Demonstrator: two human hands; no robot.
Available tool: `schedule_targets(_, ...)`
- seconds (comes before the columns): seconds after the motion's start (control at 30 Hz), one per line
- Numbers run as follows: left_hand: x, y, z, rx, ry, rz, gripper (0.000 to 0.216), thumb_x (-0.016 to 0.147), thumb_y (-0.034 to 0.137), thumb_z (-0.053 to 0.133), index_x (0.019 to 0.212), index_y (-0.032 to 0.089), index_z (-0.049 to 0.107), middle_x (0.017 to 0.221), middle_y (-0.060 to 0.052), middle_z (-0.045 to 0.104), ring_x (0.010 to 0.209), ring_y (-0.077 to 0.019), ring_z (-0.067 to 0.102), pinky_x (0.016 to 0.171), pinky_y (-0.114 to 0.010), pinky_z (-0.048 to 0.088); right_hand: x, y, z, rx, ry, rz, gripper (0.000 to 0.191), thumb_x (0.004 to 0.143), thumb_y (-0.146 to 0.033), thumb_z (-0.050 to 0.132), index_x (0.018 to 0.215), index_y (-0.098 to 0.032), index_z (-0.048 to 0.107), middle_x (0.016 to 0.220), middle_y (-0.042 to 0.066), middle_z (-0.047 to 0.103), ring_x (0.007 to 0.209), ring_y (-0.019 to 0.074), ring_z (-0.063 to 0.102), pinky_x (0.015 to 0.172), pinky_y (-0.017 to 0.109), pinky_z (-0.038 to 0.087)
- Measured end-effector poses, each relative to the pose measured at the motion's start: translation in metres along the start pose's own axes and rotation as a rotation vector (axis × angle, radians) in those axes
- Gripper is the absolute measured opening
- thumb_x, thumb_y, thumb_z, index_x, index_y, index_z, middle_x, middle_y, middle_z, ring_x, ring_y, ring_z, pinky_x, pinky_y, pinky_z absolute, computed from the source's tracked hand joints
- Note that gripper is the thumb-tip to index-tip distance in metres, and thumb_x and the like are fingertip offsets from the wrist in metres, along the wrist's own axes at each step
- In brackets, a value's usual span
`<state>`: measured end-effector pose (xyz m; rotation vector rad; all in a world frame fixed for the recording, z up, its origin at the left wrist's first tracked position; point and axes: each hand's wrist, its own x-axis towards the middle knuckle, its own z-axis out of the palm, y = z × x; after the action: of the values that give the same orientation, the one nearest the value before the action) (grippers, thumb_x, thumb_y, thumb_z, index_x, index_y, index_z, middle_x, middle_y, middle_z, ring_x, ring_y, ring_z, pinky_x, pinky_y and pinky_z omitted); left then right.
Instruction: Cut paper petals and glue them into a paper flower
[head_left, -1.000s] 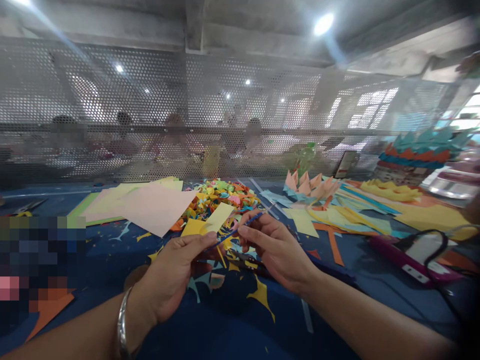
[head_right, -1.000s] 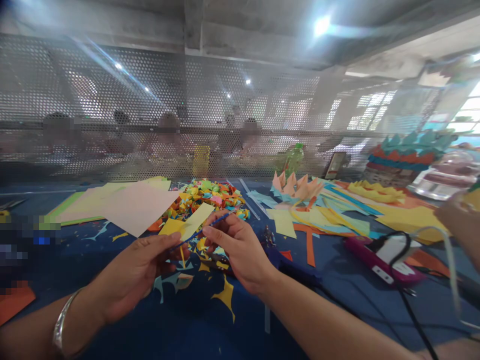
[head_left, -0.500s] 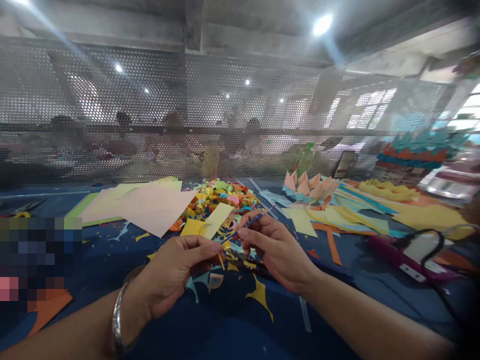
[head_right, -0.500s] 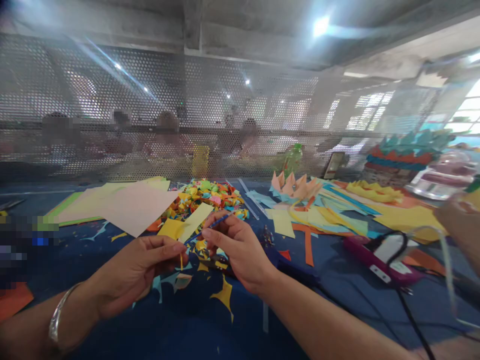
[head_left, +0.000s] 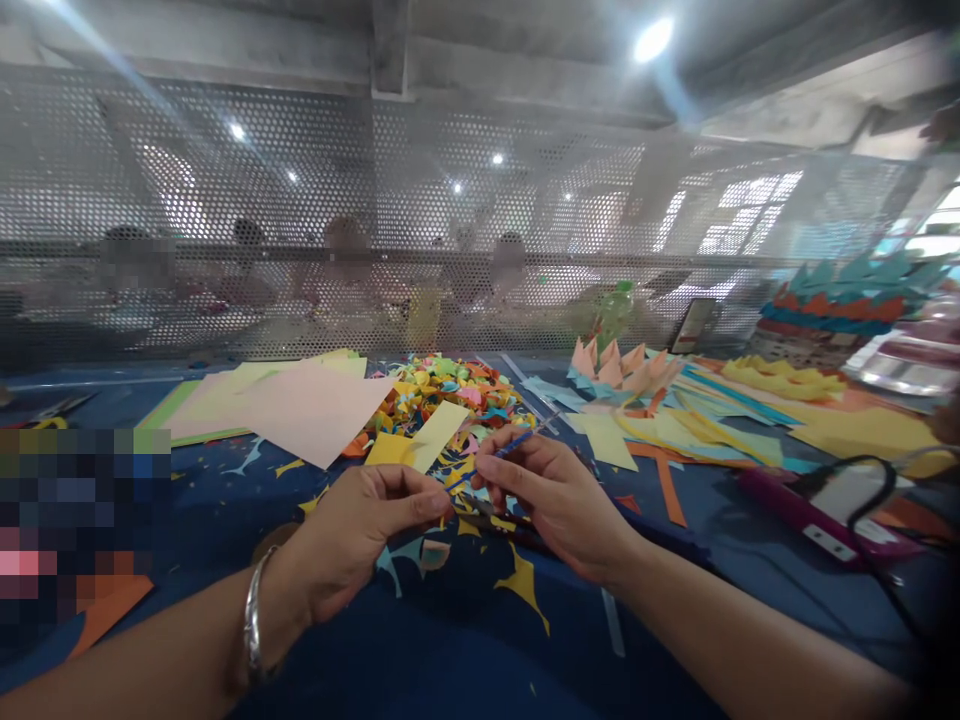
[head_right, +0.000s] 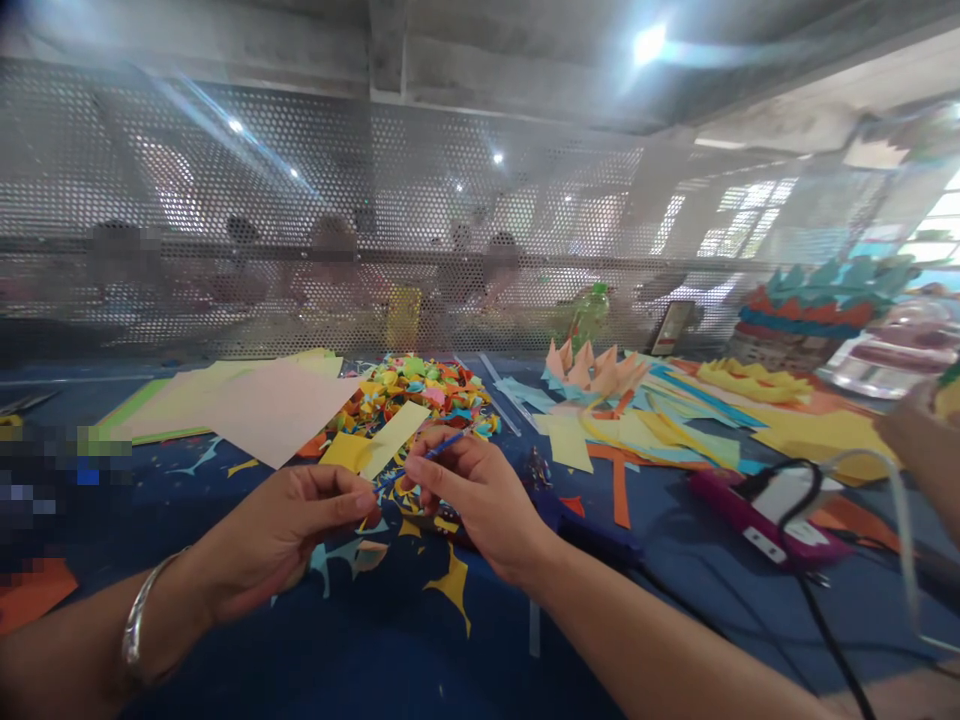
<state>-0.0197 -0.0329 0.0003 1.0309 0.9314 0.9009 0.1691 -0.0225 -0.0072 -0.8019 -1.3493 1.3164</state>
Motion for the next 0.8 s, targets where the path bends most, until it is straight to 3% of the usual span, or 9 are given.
schedule_targets(0.23,0.0003,-0.0020,-0.0018,-0.013,0.002,-0.021,0.023,0.057,0.026,0.081,0.070,0.012,0.067,0.065,-0.003,0.065,0.057,-0.0124,0.058,0.060,-0.028,0.048,-0.0013,-0.0006,-0.0014,-0.071,-0.054,0.088,0.018,0.077,-0.034,0.066,0.076,-0.018,0.059,0.066,-0.001,0.059,0.054,0.0081,0.047,0.054,0.023,0.039)
schedule_targets(0.4,0.0011,-0.0009,-0.0014,0.012,0.035,0.009,0.022,0.057,0.023,0.082,0.071,0.013,0.068,0.065,-0.001,0.066,0.059,-0.0092,0.058,0.059,-0.021,0.045,-0.0023,-0.0040,-0.0019,-0.176,-0.068,0.071,0.018,0.079,-0.035,0.063,0.075,-0.017,0.060,0.069,-0.001,0.059,0.055,0.0085,0.047,0.055,0.024,0.038)
schedule_targets(0.8,-0.0023,0.0037,-0.0021,-0.029,-0.051,-0.068,0.026,0.054,0.018,0.083,0.073,0.013,0.066,0.067,-0.001,0.065,0.059,-0.0106,0.061,0.059,-0.023,0.045,-0.0039,-0.0094,-0.0022,-0.294,-0.075,0.010,0.016,0.079,-0.034,0.061,0.078,-0.018,0.057,0.069,0.000,0.060,0.055,0.0102,0.051,0.053,0.026,0.040)
